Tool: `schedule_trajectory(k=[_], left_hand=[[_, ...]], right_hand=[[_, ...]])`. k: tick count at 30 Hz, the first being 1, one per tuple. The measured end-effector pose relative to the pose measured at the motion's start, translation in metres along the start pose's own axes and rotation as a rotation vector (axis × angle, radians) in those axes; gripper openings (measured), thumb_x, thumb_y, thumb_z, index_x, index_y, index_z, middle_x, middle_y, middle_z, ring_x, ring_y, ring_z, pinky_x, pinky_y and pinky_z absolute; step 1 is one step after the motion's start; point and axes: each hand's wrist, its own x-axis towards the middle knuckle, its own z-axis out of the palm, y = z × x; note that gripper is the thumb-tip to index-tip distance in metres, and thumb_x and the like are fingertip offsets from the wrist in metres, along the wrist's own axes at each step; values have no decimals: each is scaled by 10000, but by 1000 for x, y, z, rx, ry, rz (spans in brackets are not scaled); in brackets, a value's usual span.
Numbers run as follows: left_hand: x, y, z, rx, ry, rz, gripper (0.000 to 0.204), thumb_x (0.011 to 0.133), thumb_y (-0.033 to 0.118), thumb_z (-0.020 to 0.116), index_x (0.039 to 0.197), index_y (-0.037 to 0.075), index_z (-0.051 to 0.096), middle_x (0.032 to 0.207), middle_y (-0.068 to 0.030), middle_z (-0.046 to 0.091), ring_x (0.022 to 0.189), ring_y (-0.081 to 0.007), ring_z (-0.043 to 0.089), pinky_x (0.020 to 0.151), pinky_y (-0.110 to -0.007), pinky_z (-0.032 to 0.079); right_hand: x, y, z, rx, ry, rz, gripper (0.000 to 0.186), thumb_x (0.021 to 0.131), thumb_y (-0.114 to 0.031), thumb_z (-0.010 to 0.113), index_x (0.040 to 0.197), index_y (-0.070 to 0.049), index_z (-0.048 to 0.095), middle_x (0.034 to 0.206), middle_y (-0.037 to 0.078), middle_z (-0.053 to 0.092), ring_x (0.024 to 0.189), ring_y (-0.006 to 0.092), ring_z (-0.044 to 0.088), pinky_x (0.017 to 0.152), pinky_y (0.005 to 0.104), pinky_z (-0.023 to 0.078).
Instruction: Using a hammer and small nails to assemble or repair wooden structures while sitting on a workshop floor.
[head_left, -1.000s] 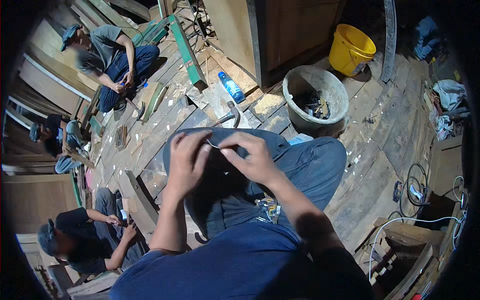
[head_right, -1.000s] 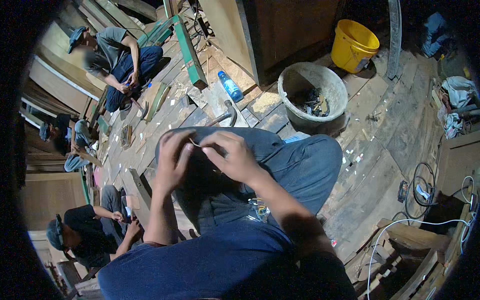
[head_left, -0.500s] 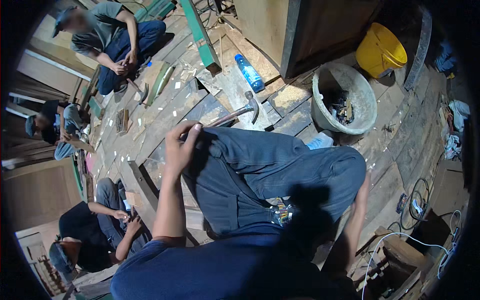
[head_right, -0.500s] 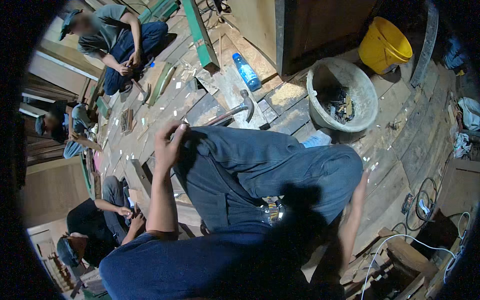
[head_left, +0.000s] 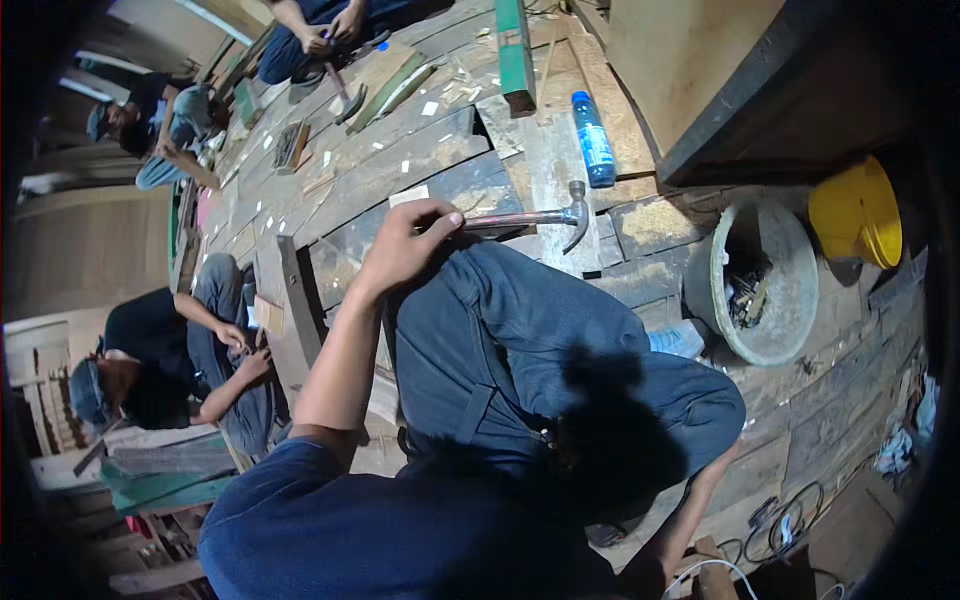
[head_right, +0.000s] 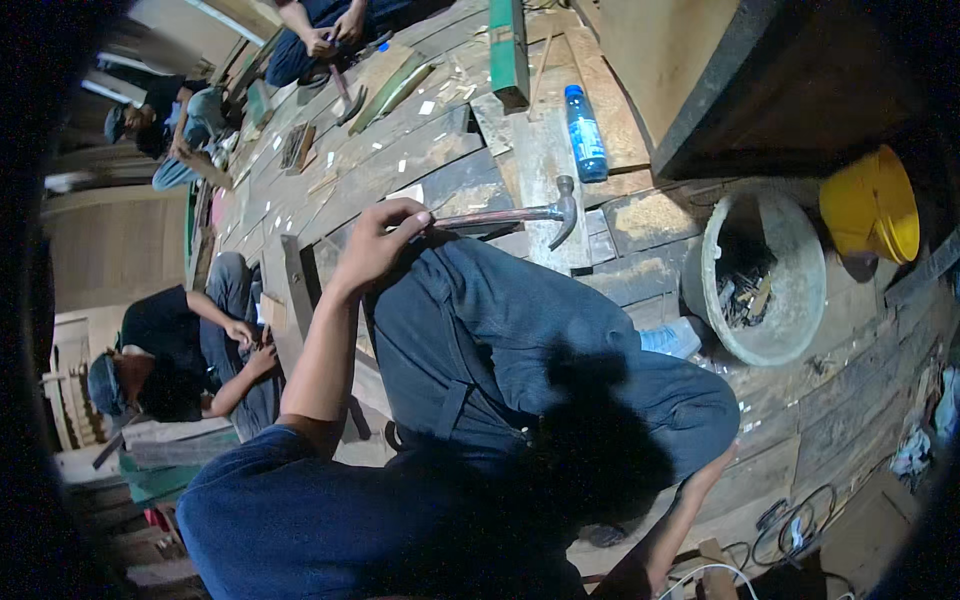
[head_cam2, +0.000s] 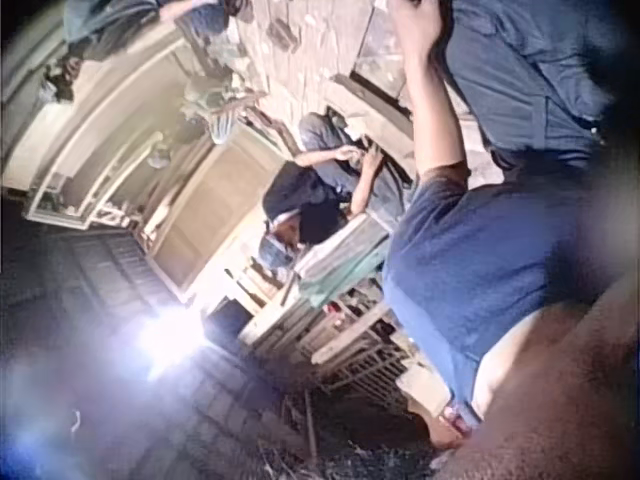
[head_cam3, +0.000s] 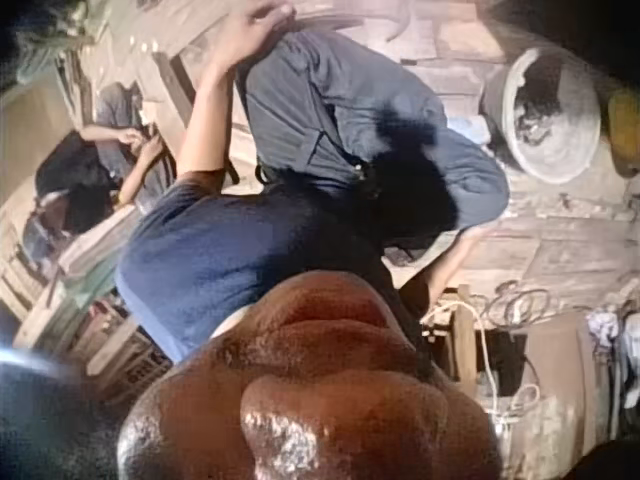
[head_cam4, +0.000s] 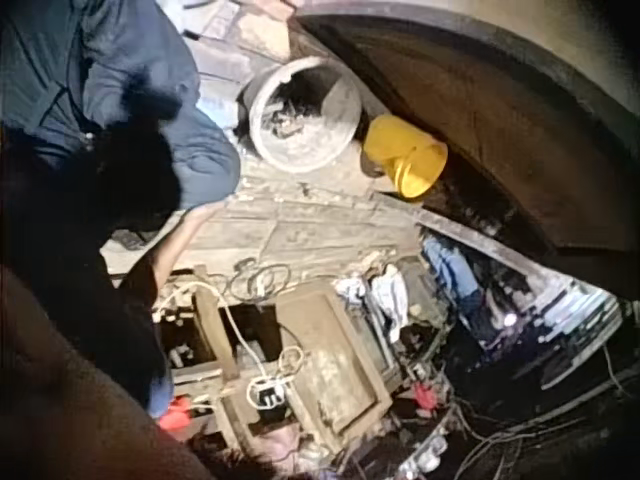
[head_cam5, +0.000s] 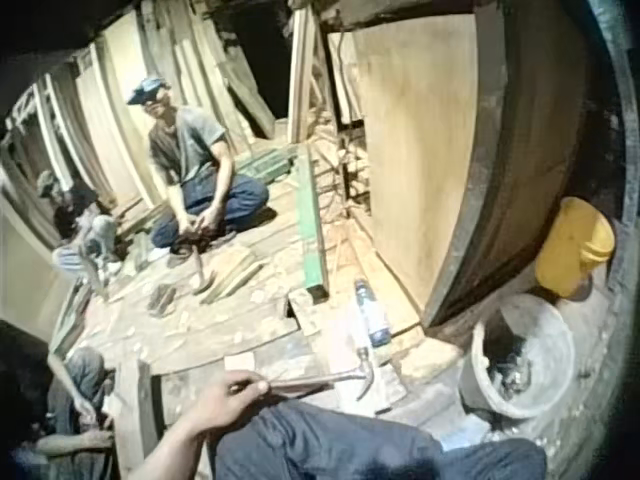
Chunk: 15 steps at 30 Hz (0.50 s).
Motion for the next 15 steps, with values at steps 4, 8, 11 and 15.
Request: schedule_trajectory(k=[4,8,11,15], left_hand=[[-4,-15,-11,-157,-23,1,203,920,166,608,892,-28,659,818,-48,664,808,-115,597,773,-270,462],[-12,-16,-14,-402,144,-33,218,936,186,592,925,-13,679,824,-41,665,781,-109,595,758,-254,467],[-18,-15,0,-477,246,-17,228,945,182,575,949,-24,672,833,-64,675,785,-123,606,758,-261,471],[-23,31,17,-292,415,64,224,928,163,579,940,-38,677,826,-70,671,784,-133,600,742,-266,462]], right_hand=[[11,9,-1,37,-98,-27,577,1022,-416,286,1309,46,478,1313,150,519,1180,274,517,1018,385,399],[-13,4,16,-147,76,-86,588,1008,-420,329,1368,36,418,1372,170,464,1217,288,477,1054,398,352],[-34,-24,25,-441,45,-571,506,1011,-330,337,1306,51,489,1327,200,502,1218,319,467,1054,406,325],[-47,-80,49,-424,-116,-829,376,967,-195,465,1250,45,527,1261,186,545,1174,287,500,1036,388,350]])
